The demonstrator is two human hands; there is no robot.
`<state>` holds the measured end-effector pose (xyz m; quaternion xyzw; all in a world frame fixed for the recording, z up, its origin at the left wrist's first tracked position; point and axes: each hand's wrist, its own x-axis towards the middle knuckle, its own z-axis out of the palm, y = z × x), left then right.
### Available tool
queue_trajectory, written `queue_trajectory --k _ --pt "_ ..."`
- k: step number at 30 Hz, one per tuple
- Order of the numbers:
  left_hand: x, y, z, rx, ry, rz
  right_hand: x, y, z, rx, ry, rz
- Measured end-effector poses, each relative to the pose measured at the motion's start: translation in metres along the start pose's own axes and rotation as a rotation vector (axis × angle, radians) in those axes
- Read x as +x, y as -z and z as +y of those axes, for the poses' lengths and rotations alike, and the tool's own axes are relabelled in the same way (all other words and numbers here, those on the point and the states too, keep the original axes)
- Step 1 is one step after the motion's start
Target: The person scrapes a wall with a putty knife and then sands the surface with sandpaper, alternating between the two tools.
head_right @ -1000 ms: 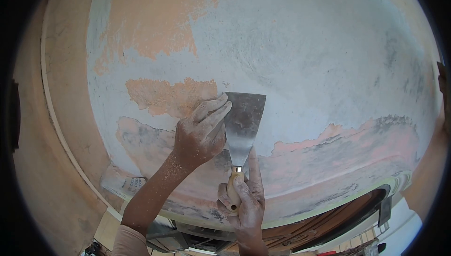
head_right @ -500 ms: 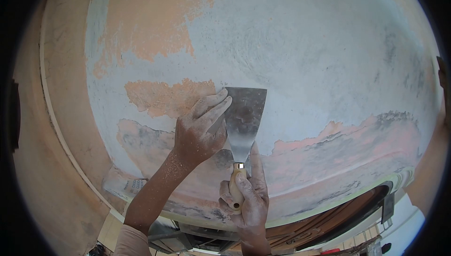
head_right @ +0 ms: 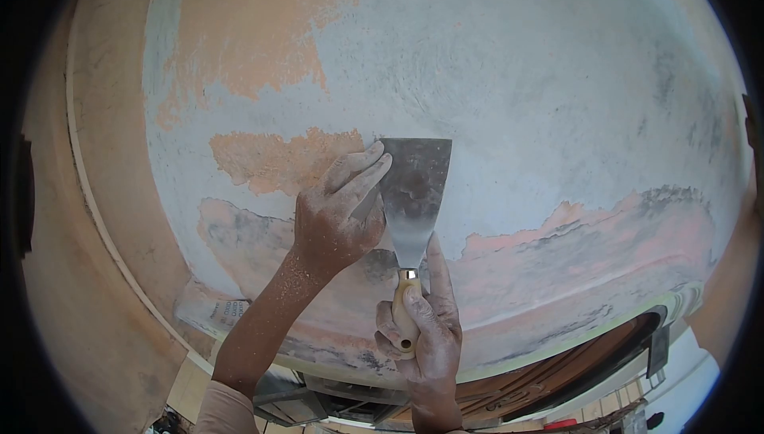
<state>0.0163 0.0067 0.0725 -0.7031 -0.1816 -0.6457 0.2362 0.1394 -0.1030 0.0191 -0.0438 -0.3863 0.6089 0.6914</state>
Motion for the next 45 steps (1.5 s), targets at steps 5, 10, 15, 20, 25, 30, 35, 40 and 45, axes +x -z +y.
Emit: queue_trajectory --k 5,10,15,20,25,30,35,40,45 --pt "0.003 0.004 0.001 -0.009 0.023 -0.002 0.001 -0.009 0.001 -0.041 -0.004 0.043" --pt "-0.002 0.004 0.001 -0.025 0.029 -0.014 -0.004 -0.001 0.001 -0.003 -0.015 -0.002" --pt "-0.003 0.001 0.001 -0.014 0.003 0.011 -0.006 -0.008 0.001 -0.049 0.003 0.042" --pt "0.002 0.005 0.001 -0.037 0.030 0.010 -0.003 -0.014 0.004 -0.096 0.013 0.064" --pt "0.000 0.002 0.002 -0.081 0.049 0.028 -0.003 -0.009 0.002 -0.049 0.006 -0.001" --pt "-0.003 0.002 0.002 0.009 -0.009 0.018 -0.005 -0.009 0.002 -0.056 0.003 0.016" --pt "0.000 0.001 0.000 -0.012 -0.014 0.022 -0.002 -0.009 0.004 -0.080 0.021 0.030" --pt "0.004 0.001 -0.001 -0.048 -0.002 0.012 0.000 -0.012 0.004 -0.138 0.033 0.067" --pt "-0.009 -0.003 -0.001 -0.052 -0.016 0.017 -0.008 0.001 0.010 -0.034 0.027 0.014"
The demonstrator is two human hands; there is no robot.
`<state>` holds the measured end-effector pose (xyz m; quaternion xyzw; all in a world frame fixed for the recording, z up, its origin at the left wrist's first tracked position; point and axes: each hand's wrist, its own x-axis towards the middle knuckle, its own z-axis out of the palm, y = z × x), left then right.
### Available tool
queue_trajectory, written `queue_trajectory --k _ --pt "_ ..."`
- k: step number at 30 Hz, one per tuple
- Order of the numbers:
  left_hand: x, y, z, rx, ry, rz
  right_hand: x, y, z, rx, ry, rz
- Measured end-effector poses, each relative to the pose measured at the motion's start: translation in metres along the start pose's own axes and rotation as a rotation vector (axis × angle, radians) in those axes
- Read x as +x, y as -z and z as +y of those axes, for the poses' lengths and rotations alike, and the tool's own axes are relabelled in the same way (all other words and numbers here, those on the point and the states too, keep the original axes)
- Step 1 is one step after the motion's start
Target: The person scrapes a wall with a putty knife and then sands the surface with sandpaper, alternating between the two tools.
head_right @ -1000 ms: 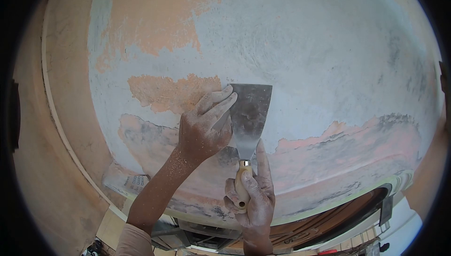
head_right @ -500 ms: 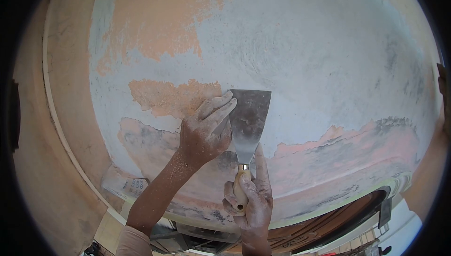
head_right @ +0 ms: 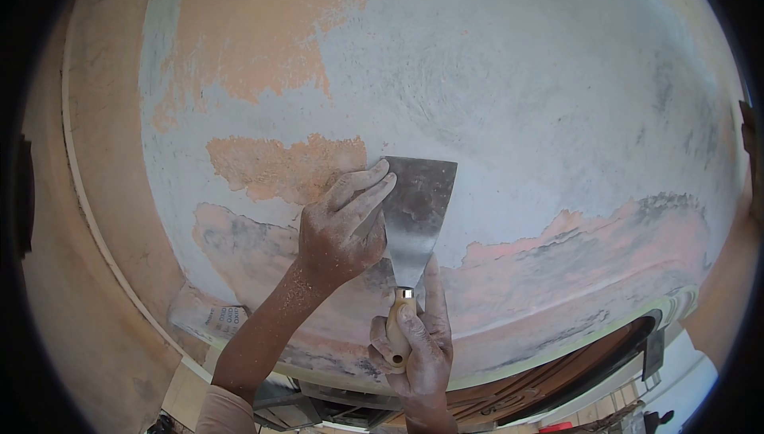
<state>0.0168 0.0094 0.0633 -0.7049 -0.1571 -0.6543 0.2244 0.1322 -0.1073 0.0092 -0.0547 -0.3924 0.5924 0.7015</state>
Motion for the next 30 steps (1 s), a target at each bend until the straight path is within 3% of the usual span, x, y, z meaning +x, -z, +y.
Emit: queue_trajectory --k 9,18,24,30 --pt "0.005 -0.002 -0.004 -0.004 -0.020 -0.004 0.002 -0.008 0.002 -0.014 0.014 0.028" --pt "0.016 0.005 0.008 -0.043 0.108 -0.049 0.007 -0.010 0.000 -0.025 0.003 0.019" --pt "0.005 -0.001 0.002 0.032 0.020 -0.010 0.004 -0.005 -0.002 -0.006 -0.018 -0.016" --pt "0.007 0.002 0.008 0.021 0.064 -0.022 0.004 -0.001 -0.003 -0.008 -0.022 -0.006"
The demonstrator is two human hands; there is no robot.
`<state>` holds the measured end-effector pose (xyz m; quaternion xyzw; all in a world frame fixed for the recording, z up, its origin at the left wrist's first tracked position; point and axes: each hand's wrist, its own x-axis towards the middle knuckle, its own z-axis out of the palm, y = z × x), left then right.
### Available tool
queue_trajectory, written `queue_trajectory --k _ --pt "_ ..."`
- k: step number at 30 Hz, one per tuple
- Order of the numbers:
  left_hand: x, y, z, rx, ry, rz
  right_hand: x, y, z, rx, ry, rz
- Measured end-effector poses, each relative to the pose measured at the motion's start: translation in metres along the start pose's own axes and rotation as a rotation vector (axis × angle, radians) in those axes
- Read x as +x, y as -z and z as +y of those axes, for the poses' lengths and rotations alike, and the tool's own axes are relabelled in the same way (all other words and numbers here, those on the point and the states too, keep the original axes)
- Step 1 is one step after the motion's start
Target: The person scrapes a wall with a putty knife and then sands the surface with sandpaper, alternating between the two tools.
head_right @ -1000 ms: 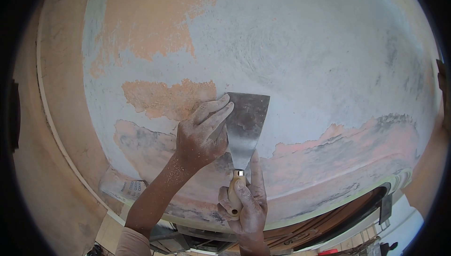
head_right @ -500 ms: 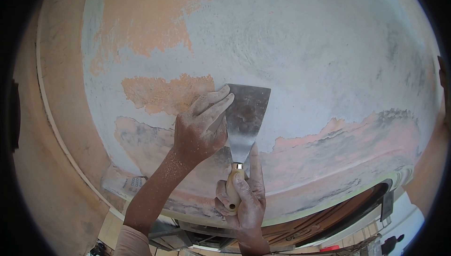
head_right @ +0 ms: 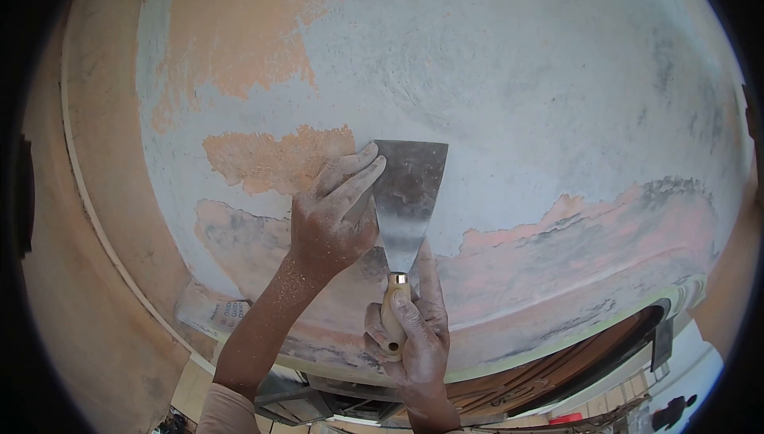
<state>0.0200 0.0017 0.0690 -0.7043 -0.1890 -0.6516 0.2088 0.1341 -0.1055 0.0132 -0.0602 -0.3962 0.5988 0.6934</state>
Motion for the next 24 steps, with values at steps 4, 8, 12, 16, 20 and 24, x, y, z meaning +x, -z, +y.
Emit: queue_trajectory --k 4,8,12,16,20,24 --pt "0.005 -0.003 -0.005 -0.004 -0.023 0.039 0.007 -0.004 -0.001 -0.015 0.008 -0.002" --pt "0.001 -0.003 -0.002 0.004 -0.015 0.031 0.003 0.001 0.001 0.001 0.000 -0.008" --pt "0.009 0.000 -0.003 0.019 -0.015 0.051 0.004 -0.001 0.002 -0.007 -0.004 0.010" --pt "0.001 -0.003 -0.005 0.003 -0.011 0.062 0.002 0.004 0.000 0.027 -0.017 -0.029" --pt "0.006 -0.002 -0.005 0.017 -0.013 0.076 0.006 -0.002 0.001 -0.030 -0.012 0.007" --pt "0.000 -0.003 -0.005 -0.002 -0.007 0.064 0.006 0.003 0.000 -0.026 -0.009 -0.031"
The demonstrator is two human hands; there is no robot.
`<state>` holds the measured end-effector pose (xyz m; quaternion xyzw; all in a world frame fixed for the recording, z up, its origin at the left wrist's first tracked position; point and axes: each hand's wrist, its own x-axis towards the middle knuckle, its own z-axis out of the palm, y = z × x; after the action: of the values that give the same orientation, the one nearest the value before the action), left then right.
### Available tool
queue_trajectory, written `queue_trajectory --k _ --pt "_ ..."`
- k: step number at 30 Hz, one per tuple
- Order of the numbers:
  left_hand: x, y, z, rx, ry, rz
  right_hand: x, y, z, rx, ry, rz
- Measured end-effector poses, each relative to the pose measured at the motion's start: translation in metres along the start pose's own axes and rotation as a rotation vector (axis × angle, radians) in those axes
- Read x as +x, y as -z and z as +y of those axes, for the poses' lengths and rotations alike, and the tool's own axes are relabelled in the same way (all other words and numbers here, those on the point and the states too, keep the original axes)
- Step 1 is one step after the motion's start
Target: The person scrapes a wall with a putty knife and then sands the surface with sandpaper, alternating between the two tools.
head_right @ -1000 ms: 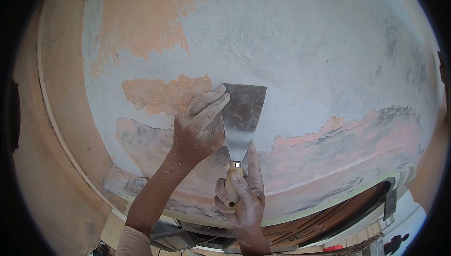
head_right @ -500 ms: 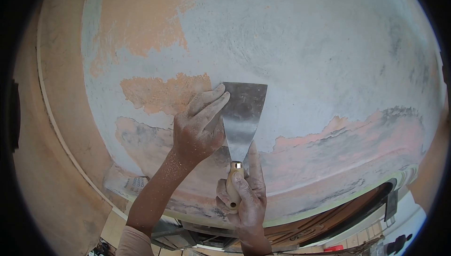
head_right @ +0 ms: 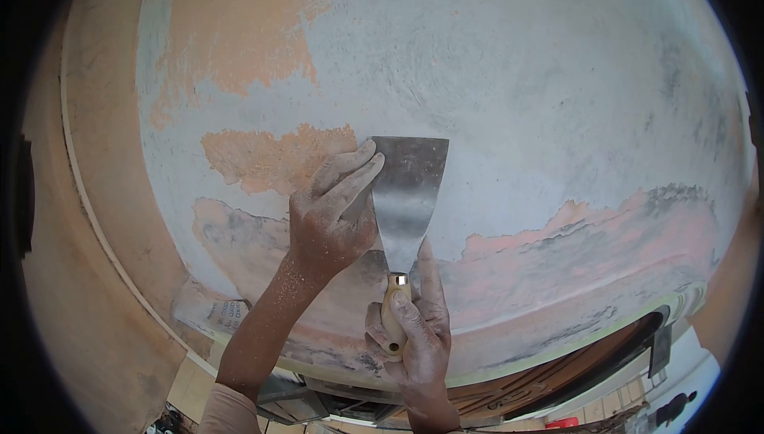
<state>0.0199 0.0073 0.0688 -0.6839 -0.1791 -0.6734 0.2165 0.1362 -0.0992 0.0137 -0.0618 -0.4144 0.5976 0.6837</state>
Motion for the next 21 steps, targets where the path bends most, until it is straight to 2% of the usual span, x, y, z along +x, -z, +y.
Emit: queue_trajectory --k 9,15,21 --pt "0.008 0.005 0.000 0.019 0.010 -0.027 0.002 -0.002 0.006 0.007 0.016 0.015" --pt "-0.016 0.002 0.010 0.023 -0.027 -0.118 -0.018 0.014 0.003 0.075 -0.005 0.045" --pt "0.013 -0.002 0.002 0.048 -0.051 -0.069 -0.001 0.004 0.002 0.101 0.041 0.019"
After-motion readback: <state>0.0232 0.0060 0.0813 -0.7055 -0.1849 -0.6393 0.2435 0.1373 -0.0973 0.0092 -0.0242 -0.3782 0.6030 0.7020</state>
